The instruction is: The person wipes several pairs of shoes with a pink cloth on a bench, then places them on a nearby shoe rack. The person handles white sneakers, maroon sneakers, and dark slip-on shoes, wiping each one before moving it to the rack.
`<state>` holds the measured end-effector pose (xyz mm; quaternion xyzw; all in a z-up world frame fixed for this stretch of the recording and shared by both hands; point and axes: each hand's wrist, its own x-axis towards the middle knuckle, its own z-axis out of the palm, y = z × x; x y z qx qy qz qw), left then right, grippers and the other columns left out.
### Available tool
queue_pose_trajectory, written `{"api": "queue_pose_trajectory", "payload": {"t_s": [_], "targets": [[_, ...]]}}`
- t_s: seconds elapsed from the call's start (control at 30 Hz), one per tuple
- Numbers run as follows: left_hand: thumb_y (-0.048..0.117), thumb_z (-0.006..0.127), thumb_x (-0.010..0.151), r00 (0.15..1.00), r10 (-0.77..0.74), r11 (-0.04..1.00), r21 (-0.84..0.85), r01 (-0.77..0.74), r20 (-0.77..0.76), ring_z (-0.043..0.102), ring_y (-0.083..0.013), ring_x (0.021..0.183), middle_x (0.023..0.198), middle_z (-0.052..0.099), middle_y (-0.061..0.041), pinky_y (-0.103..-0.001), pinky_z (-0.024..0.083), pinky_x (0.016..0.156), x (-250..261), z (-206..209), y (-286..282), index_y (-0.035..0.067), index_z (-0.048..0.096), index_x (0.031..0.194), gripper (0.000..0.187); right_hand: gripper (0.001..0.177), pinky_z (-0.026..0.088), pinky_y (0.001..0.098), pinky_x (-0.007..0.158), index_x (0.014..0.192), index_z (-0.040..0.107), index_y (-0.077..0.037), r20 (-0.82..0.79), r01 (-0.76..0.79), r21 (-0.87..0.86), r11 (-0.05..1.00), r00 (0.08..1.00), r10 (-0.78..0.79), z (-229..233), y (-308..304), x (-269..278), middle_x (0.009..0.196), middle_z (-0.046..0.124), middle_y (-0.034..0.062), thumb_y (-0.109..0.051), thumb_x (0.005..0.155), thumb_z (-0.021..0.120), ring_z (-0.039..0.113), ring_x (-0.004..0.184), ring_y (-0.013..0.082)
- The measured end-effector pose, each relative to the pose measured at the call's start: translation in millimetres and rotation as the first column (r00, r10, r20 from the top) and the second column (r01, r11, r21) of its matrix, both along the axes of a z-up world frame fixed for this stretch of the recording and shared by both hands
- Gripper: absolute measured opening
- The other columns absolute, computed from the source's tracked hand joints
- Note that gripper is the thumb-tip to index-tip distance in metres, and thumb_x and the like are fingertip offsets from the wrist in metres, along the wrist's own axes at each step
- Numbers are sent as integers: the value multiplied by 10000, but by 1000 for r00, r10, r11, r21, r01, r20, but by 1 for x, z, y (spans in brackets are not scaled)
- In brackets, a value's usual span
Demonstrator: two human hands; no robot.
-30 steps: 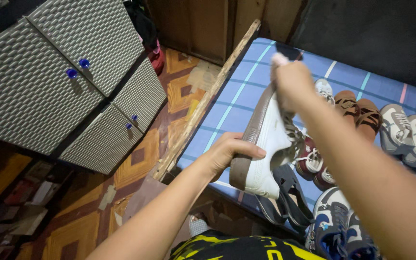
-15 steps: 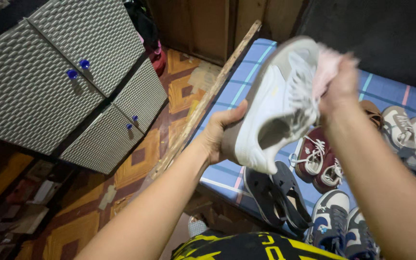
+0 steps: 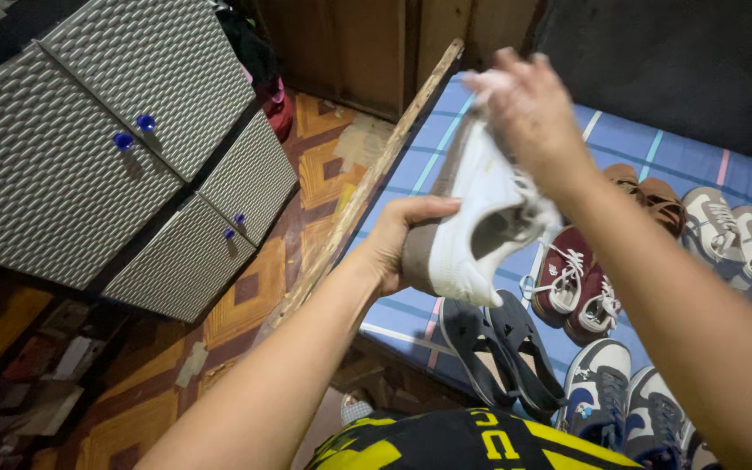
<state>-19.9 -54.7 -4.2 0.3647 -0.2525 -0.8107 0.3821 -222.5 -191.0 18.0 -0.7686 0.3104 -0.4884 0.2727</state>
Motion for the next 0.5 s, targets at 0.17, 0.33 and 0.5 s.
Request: {"api": "queue_pose_trajectory", "payload": {"t_s": [0.17, 0.33, 0.5], "targets": [[343, 707, 783, 998, -29, 1000, -10, 29, 50, 760, -285, 839, 1029, 758, -164, -480, 630, 787, 0, 2, 2, 11, 691, 1170, 510, 482, 457, 331, 1100, 1385, 627, -21, 247, 75, 279, 957, 958, -147, 0, -7, 9, 1279, 710, 95, -390, 1130, 448, 634, 1185, 176], [368, 703, 804, 1000, -28, 999, 22, 28, -10, 747, -275, 798, 1008, 744, -144, -470, 618, 745, 12, -2, -5, 25, 689, 1159, 493, 440, 342, 430, 1130, 1404, 663, 33, -252, 80, -452, 888, 944, -213, -11, 13, 12, 1451, 622, 248, -248, 1167, 421, 490, 1361, 388], [325, 709, 830, 999, -4, 999, -40, 2, -40, 744, -257, 903, 1070, 749, -136, -442, 613, 839, 12, -13, 5, 29, 695, 1206, 479, 430, 421, 320, 1097, 1383, 638, -63, 63, 158, 282, 946, 981, -183, 2, 17, 21, 1379, 655, 160, -342, 1130, 431, 561, 1355, 328]]}}
